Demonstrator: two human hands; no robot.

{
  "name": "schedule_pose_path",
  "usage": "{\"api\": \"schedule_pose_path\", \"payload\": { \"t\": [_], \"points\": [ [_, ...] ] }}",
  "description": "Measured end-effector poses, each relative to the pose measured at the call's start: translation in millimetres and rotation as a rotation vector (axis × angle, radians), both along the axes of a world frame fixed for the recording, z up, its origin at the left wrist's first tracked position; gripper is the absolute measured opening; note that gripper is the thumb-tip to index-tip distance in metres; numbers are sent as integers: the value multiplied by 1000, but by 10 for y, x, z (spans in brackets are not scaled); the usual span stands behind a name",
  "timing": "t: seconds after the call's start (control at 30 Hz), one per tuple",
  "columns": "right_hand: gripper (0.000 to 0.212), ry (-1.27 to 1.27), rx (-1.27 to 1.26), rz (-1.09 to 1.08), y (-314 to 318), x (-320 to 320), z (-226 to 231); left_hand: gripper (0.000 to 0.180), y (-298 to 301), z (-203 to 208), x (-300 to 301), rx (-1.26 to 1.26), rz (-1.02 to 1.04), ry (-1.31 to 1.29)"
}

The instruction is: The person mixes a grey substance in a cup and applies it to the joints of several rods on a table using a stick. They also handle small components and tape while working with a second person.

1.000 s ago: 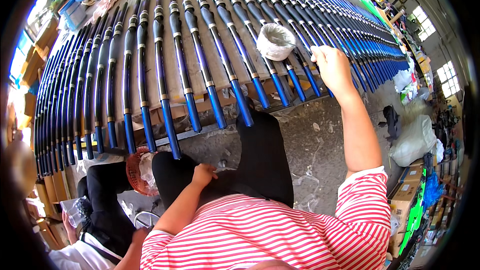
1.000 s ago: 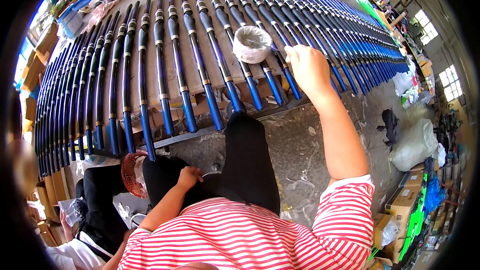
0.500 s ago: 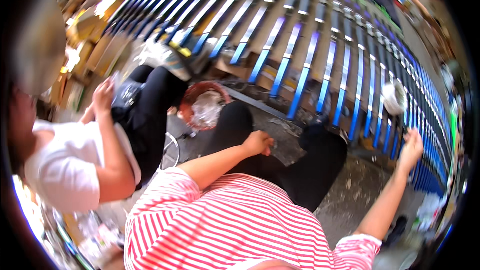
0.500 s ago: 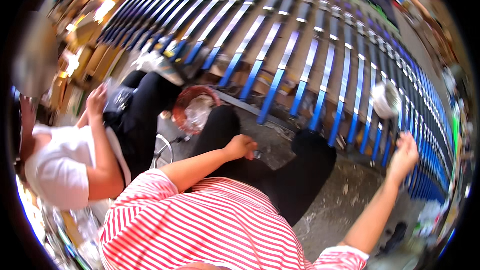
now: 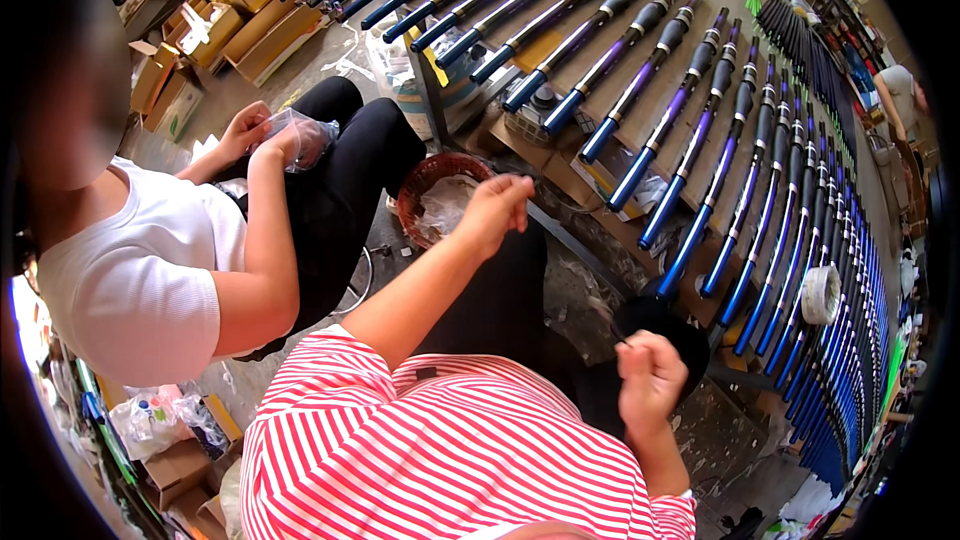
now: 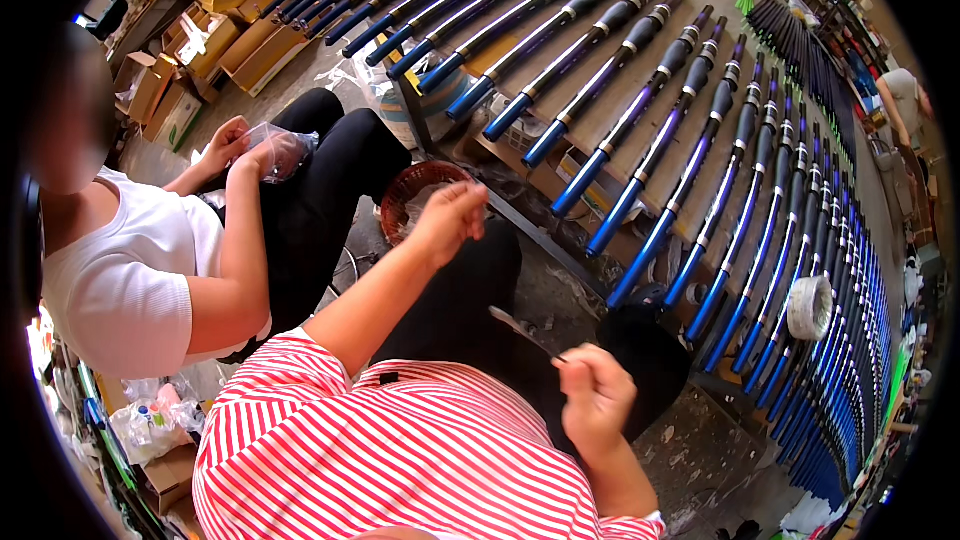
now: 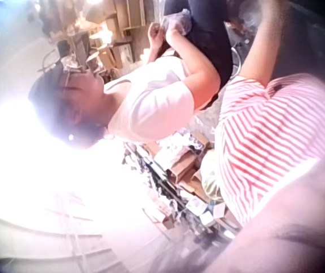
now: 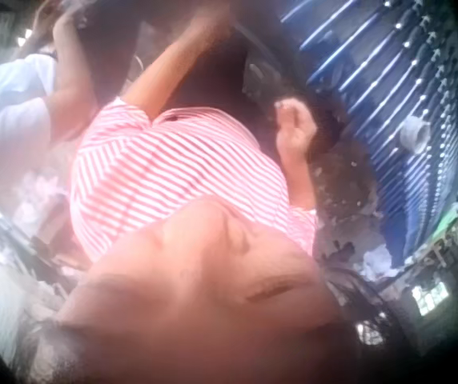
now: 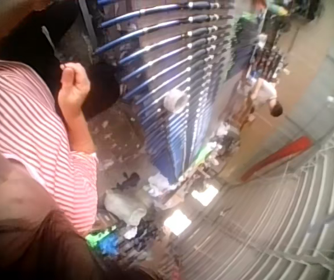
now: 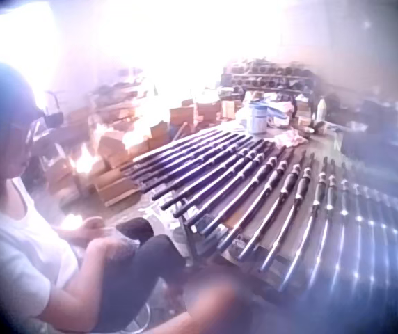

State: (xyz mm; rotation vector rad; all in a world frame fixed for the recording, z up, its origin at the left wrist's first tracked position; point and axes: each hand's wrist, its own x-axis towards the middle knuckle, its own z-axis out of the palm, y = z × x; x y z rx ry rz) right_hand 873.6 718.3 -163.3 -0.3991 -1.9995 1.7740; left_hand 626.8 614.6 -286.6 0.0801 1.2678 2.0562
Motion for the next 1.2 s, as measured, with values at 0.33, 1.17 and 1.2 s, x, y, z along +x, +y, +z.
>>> {"api": "schedule_pose_path", "payload": {
  "t": [0.33,1.17,1.2],
  "points": [
    [25,-89,-236,69,-165,-1361,-486,30,30,708,-1068,467,29,-351],
    [17,-145,-339,20,-96,-2008,-730,31,-27,696,-1277,572,-231,-341],
    [17,-150,-327,15,-101,-2007,-727,31,-22,704,-1276,578,-236,-347]
  ]
}}
